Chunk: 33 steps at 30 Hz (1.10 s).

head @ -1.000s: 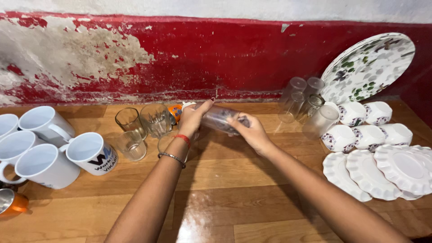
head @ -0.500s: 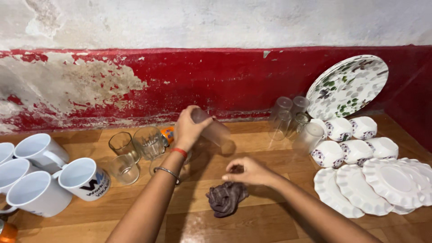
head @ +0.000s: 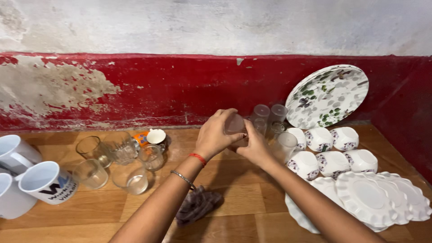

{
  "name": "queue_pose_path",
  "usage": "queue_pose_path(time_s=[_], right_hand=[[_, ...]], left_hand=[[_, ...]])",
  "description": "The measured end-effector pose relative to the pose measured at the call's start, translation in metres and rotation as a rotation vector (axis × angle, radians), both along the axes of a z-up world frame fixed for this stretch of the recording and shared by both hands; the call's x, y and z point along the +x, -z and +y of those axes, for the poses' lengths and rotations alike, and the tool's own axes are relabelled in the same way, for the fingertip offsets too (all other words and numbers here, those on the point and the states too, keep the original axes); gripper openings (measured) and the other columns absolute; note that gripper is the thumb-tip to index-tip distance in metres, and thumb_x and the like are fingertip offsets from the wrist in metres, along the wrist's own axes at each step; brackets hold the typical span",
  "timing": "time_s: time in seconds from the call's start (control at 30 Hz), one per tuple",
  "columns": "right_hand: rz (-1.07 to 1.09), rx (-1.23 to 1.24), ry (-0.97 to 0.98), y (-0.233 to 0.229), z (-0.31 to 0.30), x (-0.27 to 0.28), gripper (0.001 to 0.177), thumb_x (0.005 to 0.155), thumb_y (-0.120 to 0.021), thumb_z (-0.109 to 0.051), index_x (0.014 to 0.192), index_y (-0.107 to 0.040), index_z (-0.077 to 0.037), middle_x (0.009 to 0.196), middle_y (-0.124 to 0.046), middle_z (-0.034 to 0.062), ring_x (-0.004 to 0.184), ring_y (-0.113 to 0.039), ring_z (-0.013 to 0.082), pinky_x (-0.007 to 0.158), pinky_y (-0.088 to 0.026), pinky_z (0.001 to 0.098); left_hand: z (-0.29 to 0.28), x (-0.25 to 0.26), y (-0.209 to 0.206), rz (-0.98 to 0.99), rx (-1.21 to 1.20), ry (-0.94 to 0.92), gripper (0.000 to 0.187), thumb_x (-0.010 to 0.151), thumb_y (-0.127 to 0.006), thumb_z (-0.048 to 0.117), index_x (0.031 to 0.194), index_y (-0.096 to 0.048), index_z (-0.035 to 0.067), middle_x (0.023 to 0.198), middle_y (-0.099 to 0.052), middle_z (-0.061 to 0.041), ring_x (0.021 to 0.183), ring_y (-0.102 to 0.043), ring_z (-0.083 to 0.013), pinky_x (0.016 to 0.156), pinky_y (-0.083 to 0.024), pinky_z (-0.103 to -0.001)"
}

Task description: The person cleans drinking glasses by wiping the inside and outside of each glass with a cloth and setting them back on the table.

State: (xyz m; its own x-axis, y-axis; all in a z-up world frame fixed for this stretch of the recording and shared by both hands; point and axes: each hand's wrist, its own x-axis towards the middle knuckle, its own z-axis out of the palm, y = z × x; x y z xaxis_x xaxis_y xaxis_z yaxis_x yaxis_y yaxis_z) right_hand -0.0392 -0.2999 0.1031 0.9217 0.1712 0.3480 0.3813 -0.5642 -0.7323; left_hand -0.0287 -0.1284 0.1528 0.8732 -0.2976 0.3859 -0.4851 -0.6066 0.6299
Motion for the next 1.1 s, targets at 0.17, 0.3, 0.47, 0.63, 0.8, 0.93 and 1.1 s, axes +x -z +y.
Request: queue_pose_path(time_s=[0.17, 0.3, 0.47, 0.63, 0.8, 0.93, 1.1], right_hand=[[0.043, 0.055, -0.032, 0.019, -0.053, 0.014, 0.084, 0.070, -0.089, -0.018, 0.139, -0.043, -0.006, 0.130, -0.065, 0.0129, 0.119, -0.067, 0.0222, 0.098, -0.056, 0.0371], [0.064, 0.070, -0.142, 0.029, -0.086, 0.021, 0.091, 0.068, -0.084, -0.011, 0.146, -0.038, -0.006, 0.138, -0.060, 0.0160, 0.127, -0.061, 0.0253, 0.101, -0.054, 0.0390], [0.035, -0.267, -0.093, 0.022, -0.122, 0.028, 0.100, 0.067, -0.090, -0.026, 0.149, -0.036, -0.005, 0.143, -0.052, 0.0207, 0.131, -0.054, 0.0323, 0.108, -0.045, 0.0412], [-0.057, -0.619, 0.066, 0.012, -0.152, 0.025, 0.085, 0.066, -0.089, -0.037, 0.139, -0.055, -0.011, 0.141, -0.053, 0.0164, 0.136, -0.046, 0.0327, 0.109, -0.040, 0.0453], [0.167, -0.635, 0.199, 0.006, -0.164, 0.017, 0.086, 0.066, -0.090, -0.044, 0.138, -0.054, -0.013, 0.133, -0.053, 0.0160, 0.130, -0.051, 0.0315, 0.106, -0.045, 0.0426], [0.301, -0.627, 0.199, 0.010, -0.170, 0.016, 0.094, 0.067, -0.091, -0.042, 0.145, -0.044, -0.016, 0.134, -0.050, 0.0195, 0.126, -0.053, 0.0351, 0.100, -0.049, 0.0456], [0.259, -0.471, 0.145, 0.031, -0.181, 0.019, 0.092, 0.070, -0.088, -0.031, 0.147, -0.042, -0.015, 0.133, -0.051, 0.0205, 0.121, -0.058, 0.0368, 0.098, -0.051, 0.0444]], left_hand=[[-0.032, 0.015, 0.020, 0.032, -0.100, 0.079, 0.085, 0.068, -0.090, 0.033, 0.140, -0.053, 0.006, 0.133, -0.062, -0.013, 0.122, -0.060, -0.0304, 0.101, -0.049, -0.043], [-0.058, 0.017, 0.028, 0.267, -0.107, 0.013, 0.084, 0.063, -0.086, 0.032, 0.137, -0.057, 0.006, 0.133, -0.064, -0.010, 0.109, -0.070, -0.0286, 0.096, -0.055, -0.039], [-0.082, 0.021, 0.044, 0.130, -0.070, -0.033, 0.079, 0.061, -0.092, 0.032, 0.128, -0.063, 0.004, 0.126, -0.068, -0.014, 0.117, -0.064, -0.0296, 0.098, -0.050, -0.040], [-0.103, 0.026, 0.063, 0.239, -0.041, -0.082, 0.080, 0.061, -0.092, 0.032, 0.131, -0.063, 0.010, 0.124, -0.070, -0.013, 0.114, -0.067, -0.0285, 0.097, -0.052, -0.040], [-0.120, 0.028, 0.076, 0.170, -0.038, -0.110, 0.082, 0.060, -0.093, 0.030, 0.132, -0.061, 0.009, 0.126, -0.068, -0.014, 0.112, -0.067, -0.0292, 0.096, -0.052, -0.040], [-0.131, 0.024, 0.079, 0.192, -0.009, -0.147, 0.083, 0.062, -0.093, 0.030, 0.135, -0.059, 0.010, 0.124, -0.068, -0.015, 0.113, -0.065, -0.0314, 0.096, -0.052, -0.042], [-0.140, 0.020, 0.089, 0.224, -0.004, -0.177, 0.082, 0.065, -0.092, 0.031, 0.135, -0.057, 0.010, 0.124, -0.067, -0.015, 0.113, -0.065, -0.0317, 0.094, -0.052, -0.042]])
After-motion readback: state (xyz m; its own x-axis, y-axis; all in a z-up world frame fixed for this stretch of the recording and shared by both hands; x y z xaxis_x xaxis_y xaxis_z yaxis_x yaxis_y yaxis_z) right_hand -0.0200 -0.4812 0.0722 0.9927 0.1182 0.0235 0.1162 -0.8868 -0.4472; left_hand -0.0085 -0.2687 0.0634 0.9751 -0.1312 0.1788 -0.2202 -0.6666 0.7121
